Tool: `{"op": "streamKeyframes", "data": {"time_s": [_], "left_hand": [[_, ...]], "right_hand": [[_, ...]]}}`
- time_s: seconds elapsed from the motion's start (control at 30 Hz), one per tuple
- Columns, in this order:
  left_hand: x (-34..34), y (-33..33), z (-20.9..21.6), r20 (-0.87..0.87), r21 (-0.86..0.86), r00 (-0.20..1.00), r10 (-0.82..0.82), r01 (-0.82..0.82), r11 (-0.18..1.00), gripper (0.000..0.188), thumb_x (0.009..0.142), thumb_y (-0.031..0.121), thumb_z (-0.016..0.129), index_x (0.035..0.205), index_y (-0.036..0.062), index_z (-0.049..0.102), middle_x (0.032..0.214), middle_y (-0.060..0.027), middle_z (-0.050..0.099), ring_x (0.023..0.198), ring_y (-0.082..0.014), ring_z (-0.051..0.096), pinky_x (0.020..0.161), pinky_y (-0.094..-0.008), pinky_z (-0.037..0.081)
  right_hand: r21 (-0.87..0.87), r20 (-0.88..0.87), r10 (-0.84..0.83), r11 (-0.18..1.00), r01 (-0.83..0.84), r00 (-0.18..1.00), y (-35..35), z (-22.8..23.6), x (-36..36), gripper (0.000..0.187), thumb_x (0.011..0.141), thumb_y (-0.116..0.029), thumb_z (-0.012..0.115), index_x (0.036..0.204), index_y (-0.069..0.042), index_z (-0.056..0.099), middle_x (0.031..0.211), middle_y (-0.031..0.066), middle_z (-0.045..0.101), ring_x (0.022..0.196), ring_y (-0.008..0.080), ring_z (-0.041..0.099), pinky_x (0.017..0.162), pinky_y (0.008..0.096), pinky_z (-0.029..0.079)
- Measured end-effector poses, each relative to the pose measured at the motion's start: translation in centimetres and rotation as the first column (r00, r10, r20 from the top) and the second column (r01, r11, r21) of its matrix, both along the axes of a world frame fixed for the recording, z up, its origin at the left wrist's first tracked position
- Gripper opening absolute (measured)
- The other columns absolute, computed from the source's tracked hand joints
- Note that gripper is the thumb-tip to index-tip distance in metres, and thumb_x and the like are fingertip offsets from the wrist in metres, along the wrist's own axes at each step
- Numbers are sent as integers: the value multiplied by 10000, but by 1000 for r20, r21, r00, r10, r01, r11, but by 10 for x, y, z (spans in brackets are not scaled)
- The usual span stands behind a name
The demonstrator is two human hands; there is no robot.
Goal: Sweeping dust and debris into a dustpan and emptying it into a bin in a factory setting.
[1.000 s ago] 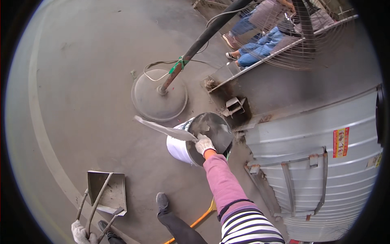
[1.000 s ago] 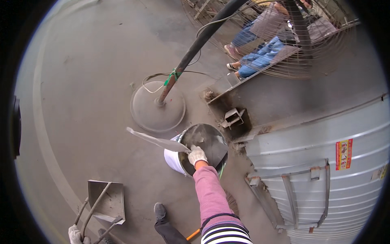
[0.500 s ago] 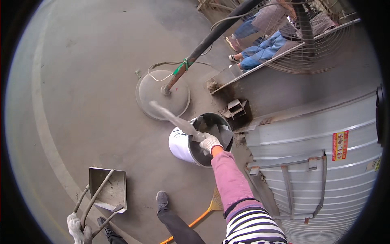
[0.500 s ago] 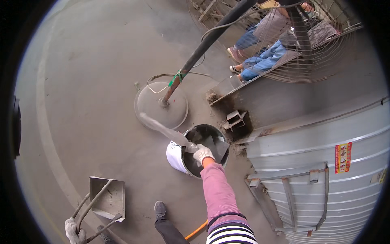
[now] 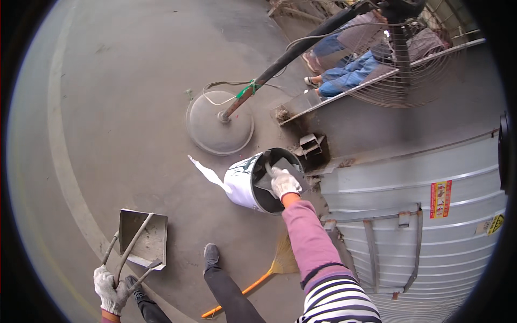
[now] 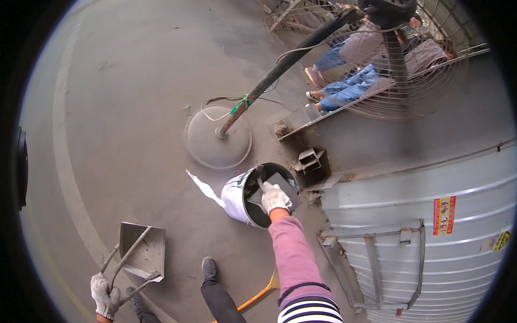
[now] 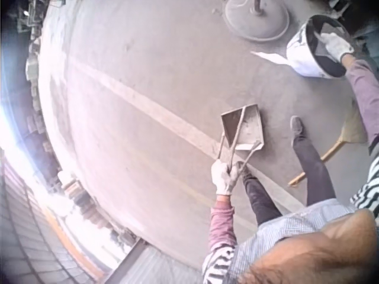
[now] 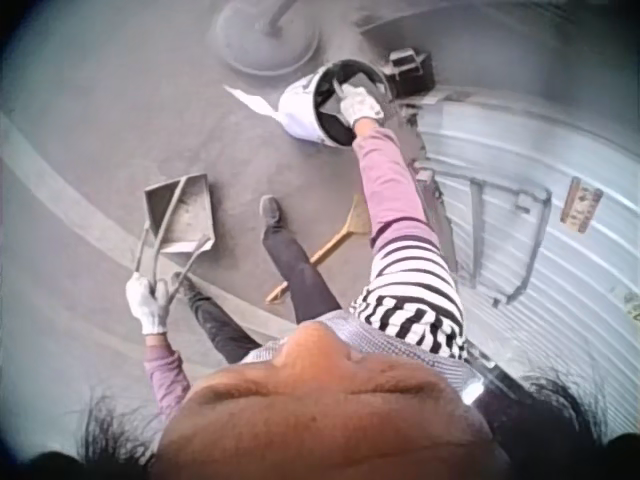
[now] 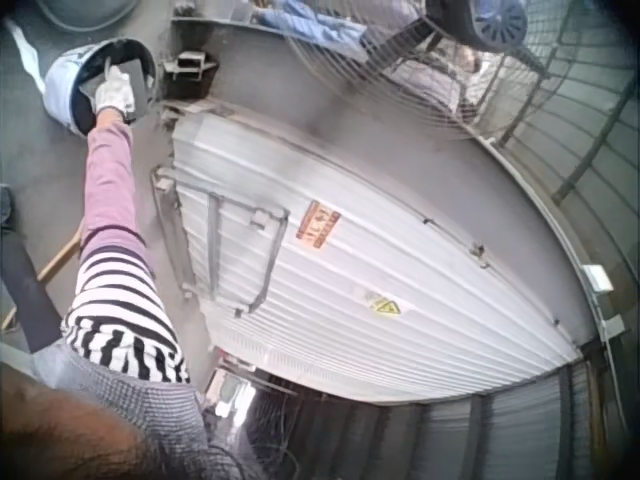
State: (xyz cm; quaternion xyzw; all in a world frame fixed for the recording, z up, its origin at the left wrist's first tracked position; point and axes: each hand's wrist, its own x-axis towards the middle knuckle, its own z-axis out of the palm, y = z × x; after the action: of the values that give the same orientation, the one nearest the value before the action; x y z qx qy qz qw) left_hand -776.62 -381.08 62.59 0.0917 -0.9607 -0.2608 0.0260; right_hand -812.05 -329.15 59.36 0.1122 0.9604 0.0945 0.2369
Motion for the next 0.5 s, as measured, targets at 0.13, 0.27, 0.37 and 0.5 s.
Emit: {"op": "streamKeyframes", "data": {"time_s": [0.13,0.27,0.37,0.5], "left_hand": [[7,-3,-6,-70,64,997,8,-3,998,183,493,30,567,612,51,430,688,-141,466,782,-407,510,913,-497,438],[3,-10,5,-41,57,998,42,-39,998,188,499,27,565,623,36,424,693,-139,449,820,-411,522,917,-497,433],[2,-18,7,60,106,996,-69,62,992,178,517,-6,537,678,20,464,789,-169,495,899,-402,531,892,-484,431],[-2,-20,1,-45,136,998,-53,58,989,202,506,-10,537,695,14,471,805,-161,491,880,-398,523,913,-493,426]], "right_hand": [[-298,-173,-69,954,15,982,-20,5,-14,498,834,-287,559,1325,-220,515,1172,200,607,1143,364,561,985,423,444],[-110,-262,174,972,-209,949,20,15,-28,262,808,-274,565,1013,-174,694,969,177,675,905,341,658,767,472,534],[362,-136,266,910,-201,954,-10,36,-12,182,809,-298,601,925,-198,699,858,139,678,853,269,678,592,529,529],[61,-357,120,993,-105,926,-3,6,-9,211,859,-279,549,1011,-210,679,870,108,693,834,272,672,698,428,536]]}}
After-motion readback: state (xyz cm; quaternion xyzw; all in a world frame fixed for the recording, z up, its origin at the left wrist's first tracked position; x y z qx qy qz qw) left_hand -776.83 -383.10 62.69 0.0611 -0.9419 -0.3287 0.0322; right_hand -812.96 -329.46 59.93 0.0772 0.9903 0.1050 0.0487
